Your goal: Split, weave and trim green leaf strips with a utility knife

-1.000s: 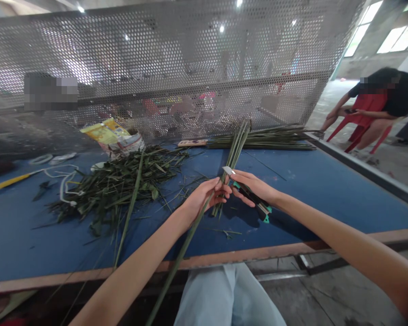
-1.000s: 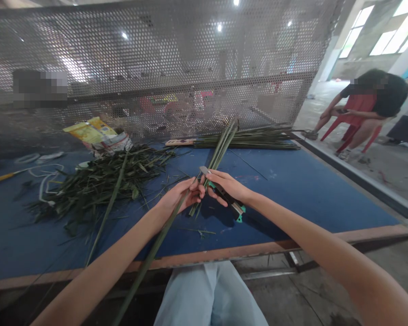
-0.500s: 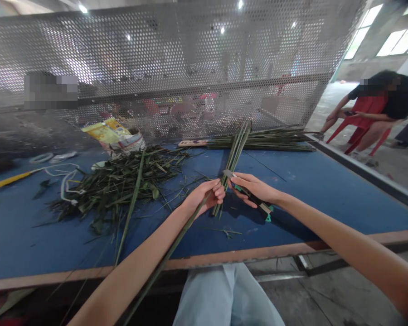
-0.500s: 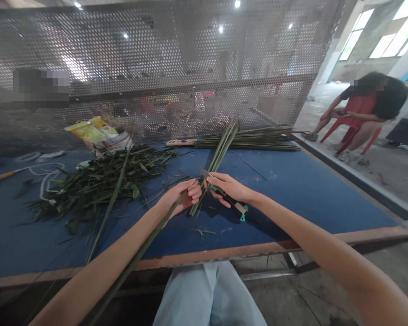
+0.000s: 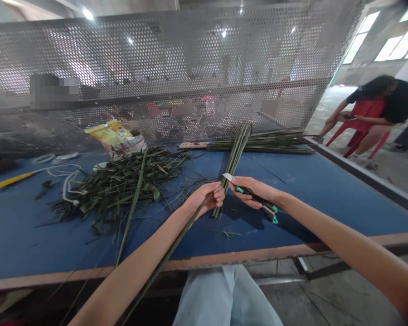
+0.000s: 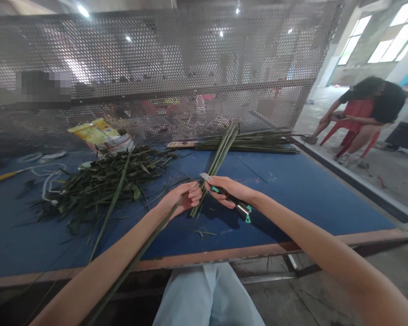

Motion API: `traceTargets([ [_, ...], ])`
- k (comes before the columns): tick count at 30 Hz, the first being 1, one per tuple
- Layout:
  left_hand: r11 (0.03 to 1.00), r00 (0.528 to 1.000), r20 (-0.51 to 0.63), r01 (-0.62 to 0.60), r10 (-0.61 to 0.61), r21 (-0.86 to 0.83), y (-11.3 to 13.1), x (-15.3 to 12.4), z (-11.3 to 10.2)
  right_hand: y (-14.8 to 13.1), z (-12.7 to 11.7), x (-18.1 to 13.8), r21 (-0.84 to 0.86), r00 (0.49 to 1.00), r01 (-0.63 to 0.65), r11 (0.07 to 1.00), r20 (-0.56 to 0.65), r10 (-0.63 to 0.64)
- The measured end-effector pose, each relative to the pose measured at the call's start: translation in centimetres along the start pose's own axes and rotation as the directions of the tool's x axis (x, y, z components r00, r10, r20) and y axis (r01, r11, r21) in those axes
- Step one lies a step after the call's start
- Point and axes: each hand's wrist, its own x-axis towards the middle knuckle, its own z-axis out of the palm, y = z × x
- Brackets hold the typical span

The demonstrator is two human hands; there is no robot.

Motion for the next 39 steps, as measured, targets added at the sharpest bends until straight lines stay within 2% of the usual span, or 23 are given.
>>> traceTargets([
  [5,1.000,1.000,0.000,0.014,-0.014,-0.024,-0.1,0.1,-0.3,0.5,0.3,-0.1,-0.141,0.995,0.032,0.989,-0.084,-0.045],
  [11,1.000,1.000,0.019,-0.017,0.017,-0.002,-0.2,0.2,-0.3,0.7,0.7,-0.1,-0.154,0.990,0.031,0.988,-0.130,-0.051],
  [39,0.994,0.995,-0.055,-0.073,0.078,0.082,-0.7,0.3,0.5,0.8,1.2,0.2,-0.202,0.994,0.042,0.979,-0.092,-0.062],
])
